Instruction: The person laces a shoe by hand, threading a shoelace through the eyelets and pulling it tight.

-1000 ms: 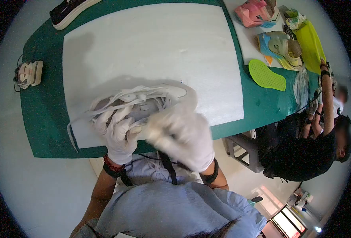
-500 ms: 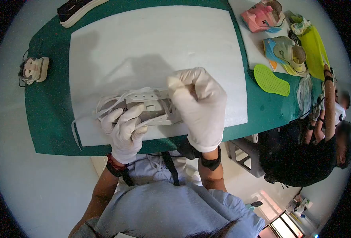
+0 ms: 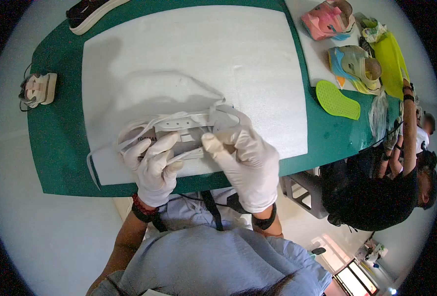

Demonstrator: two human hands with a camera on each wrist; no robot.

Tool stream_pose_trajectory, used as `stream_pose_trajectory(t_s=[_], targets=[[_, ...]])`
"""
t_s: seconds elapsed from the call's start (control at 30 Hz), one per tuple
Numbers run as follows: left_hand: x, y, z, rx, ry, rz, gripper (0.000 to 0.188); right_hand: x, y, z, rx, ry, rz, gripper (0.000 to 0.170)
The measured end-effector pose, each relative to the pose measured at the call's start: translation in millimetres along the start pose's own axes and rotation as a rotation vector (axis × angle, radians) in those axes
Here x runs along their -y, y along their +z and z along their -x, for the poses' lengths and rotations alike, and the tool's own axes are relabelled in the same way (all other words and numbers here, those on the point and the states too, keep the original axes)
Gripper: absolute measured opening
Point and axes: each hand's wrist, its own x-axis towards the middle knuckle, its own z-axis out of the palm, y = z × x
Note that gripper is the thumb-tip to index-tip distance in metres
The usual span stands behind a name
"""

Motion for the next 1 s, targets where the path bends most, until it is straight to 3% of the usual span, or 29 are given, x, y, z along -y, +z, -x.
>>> stream_pose_trajectory(t_s=[0.33, 0.57, 0.63, 0.73, 0.83, 1.0], targets=[[-2.0, -6.2, -8.3, 0.038, 0.037, -0.039, 0.035, 2.1, 20.8, -7.2, 0.014, -0.133, 0.173, 0.017], [-4.1, 1.1, -1.6, 0.02, -0.07, 0.064, 0.032, -11.6, 21.4, -2.6, 0.026, -0.057, -0.053, 0.015], [-2.8, -4.2, -5.5, 0.042, 0.001, -0.014, 0.032, -16.0, 21.4, -1.4, 0.013, -0.084, -0.109, 0.013], [-2.2, -3.5, -6.6, 0.026, 0.041, -0.056, 0.032, -6.3, 20.1, 3.1, 0.02, 0.035, -0.21, 0.009], [-4.3, -5.1, -10.6, 0.035, 0.04, -0.073, 0.032, -6.7, 20.5, 7.1, 0.028, -0.002, -0.38, 0.011], [-3.9, 0.6, -5.6, 0.019, -0.018, -0.057, 0.028, -14.3, 19.1, 16.4, 0.019, -0.038, -0.397, 0.014]])
